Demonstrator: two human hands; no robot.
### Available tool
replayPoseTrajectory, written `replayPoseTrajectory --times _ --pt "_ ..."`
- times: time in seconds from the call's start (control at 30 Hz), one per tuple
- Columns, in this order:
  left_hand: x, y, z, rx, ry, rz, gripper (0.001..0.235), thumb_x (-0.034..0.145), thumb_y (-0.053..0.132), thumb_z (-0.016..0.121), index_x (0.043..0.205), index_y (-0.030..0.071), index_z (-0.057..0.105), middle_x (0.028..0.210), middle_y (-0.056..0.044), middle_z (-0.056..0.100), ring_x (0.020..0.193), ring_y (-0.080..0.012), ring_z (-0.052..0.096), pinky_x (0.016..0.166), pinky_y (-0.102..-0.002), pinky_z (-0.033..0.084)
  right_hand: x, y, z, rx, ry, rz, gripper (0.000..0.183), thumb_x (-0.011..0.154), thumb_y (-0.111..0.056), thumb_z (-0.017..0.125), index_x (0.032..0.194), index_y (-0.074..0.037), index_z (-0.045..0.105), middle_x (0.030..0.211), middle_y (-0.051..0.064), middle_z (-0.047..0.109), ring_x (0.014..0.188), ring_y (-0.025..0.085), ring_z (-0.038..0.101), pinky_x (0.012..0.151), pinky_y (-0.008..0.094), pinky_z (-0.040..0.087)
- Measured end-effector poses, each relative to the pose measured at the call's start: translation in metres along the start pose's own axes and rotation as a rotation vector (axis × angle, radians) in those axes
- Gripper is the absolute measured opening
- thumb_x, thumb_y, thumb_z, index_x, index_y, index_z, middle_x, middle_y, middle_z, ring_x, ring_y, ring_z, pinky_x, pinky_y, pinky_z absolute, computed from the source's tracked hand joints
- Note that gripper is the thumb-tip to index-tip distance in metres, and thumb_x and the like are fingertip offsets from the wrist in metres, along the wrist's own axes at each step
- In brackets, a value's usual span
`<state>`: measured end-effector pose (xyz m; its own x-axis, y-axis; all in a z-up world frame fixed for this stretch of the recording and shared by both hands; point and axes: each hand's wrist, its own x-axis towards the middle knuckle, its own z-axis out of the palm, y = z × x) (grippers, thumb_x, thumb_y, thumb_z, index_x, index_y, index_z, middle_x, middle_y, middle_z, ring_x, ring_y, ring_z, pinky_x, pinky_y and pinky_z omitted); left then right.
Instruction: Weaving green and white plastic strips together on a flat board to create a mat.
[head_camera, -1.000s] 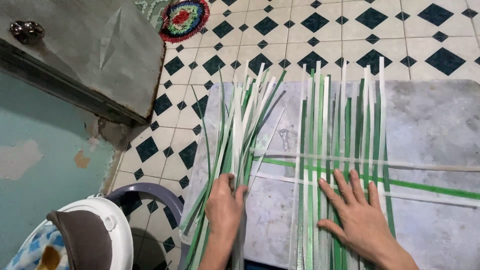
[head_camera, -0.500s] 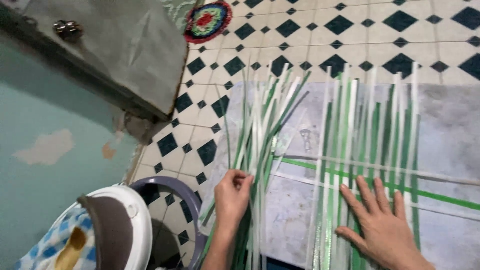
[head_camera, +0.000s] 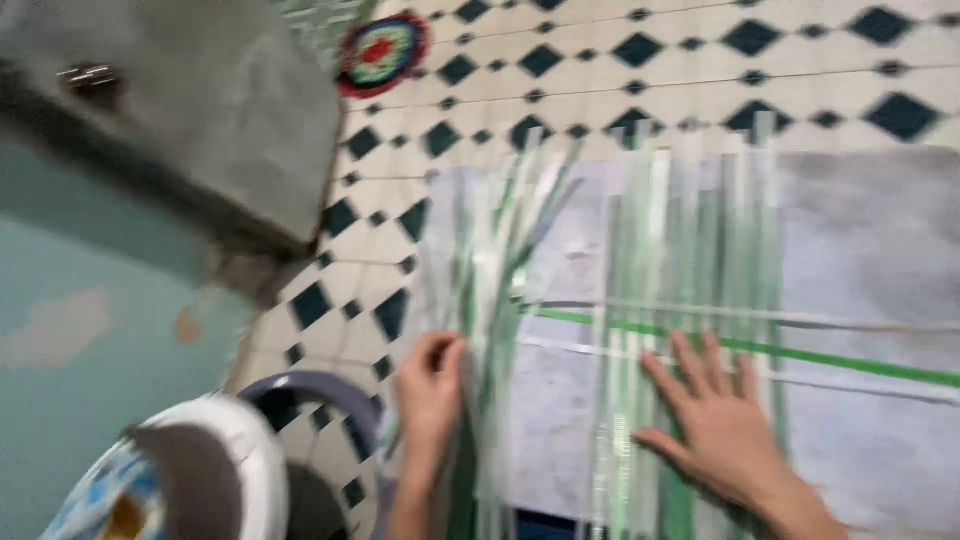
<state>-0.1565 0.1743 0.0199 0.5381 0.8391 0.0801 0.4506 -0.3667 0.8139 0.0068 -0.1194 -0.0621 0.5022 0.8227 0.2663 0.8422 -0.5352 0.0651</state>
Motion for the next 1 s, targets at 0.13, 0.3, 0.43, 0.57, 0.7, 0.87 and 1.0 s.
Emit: replayPoseTrajectory --times 0.13,0.3,0.43,0.57,0.7,0.87,1.0 --pt "-0.006 0.046 -0.005 -0.109 -0.023 0.047 0.012 0.087 0.016 0.063 0.089 0.008 0.072 0.082 -0.002 0.072 0.080 -0.0105 0.064 0.079 -0.024 0.050 0.007 0.001 -0.026 -0.354 0.099 -0.031 0.115 0.070 -0.104 0.025 0.158 -0.032 0.008 0.166 0.009 0.003 0.153 0.034 -0.001 0.118 0.051 0.002" --pt "-0.015 0.096 0.007 -0.143 -0.149 -0.212 0.019 0.088 0.016 0.061 0.098 0.006 0.073 0.072 -0.008 0.071 0.065 -0.0141 0.065 0.065 -0.027 0.055 0.009 -0.001 -0.028 -0.309 0.115 -0.054 0.117 0.071 -0.100 0.028 0.158 -0.027 0.003 0.165 0.010 -0.001 0.153 0.037 -0.005 0.118 0.050 0.001" --pt "-0.022 0.122 0.021 -0.217 -0.276 -0.205 0.016 0.089 0.013 0.062 0.098 0.006 0.074 0.078 -0.007 0.072 0.066 -0.0139 0.064 0.059 -0.025 0.054 0.011 0.002 -0.029 -0.318 0.135 -0.073 0.118 0.070 -0.101 0.026 0.158 -0.026 0.002 0.165 0.013 -0.004 0.152 0.038 -0.008 0.117 0.051 -0.002" --pt "-0.017 0.101 0.028 -0.147 -0.209 -0.104 0.014 0.086 0.019 0.063 0.089 0.009 0.072 0.071 -0.003 0.071 0.060 -0.0118 0.066 0.060 -0.026 0.053 0.010 0.005 -0.030 -0.030 -0.168 -0.048 0.108 0.078 -0.093 0.040 0.157 -0.031 0.002 0.163 0.010 -0.006 0.147 0.039 -0.010 0.110 0.056 0.001" --pt "-0.009 0.069 0.002 0.072 -0.091 -0.074 0.018 0.089 0.026 0.061 0.091 0.012 0.072 0.075 0.000 0.073 0.069 -0.0127 0.068 0.067 -0.030 0.052 -0.002 0.006 0.000 -0.402 0.108 -0.057 0.115 0.070 -0.105 0.015 0.160 -0.035 0.004 0.166 0.004 0.006 0.154 0.034 0.002 0.115 0.050 0.007" --pt "-0.005 0.051 0.000 0.355 -0.106 -0.101 0.020 0.089 0.025 0.063 0.105 0.013 0.066 0.093 -0.002 0.072 0.086 -0.0191 0.068 0.077 -0.035 0.055 0.028 -0.003 -0.050 0.146 -0.786 0.092 0.099 0.083 -0.087 0.032 0.153 -0.040 -0.019 0.161 0.005 -0.026 0.146 0.035 -0.024 0.113 0.059 -0.006" --pt "-0.009 0.019 0.026 0.425 0.023 0.178 0.024 0.083 0.030 0.068 0.103 0.018 0.061 0.102 -0.006 0.060 0.097 -0.0290 0.060 0.071 -0.048 0.051 0.002 0.007 0.001 -0.512 0.034 -0.094 0.116 0.072 -0.103 0.001 0.161 -0.028 -0.005 0.165 0.014 -0.002 0.149 0.041 -0.003 0.113 0.055 -0.001"
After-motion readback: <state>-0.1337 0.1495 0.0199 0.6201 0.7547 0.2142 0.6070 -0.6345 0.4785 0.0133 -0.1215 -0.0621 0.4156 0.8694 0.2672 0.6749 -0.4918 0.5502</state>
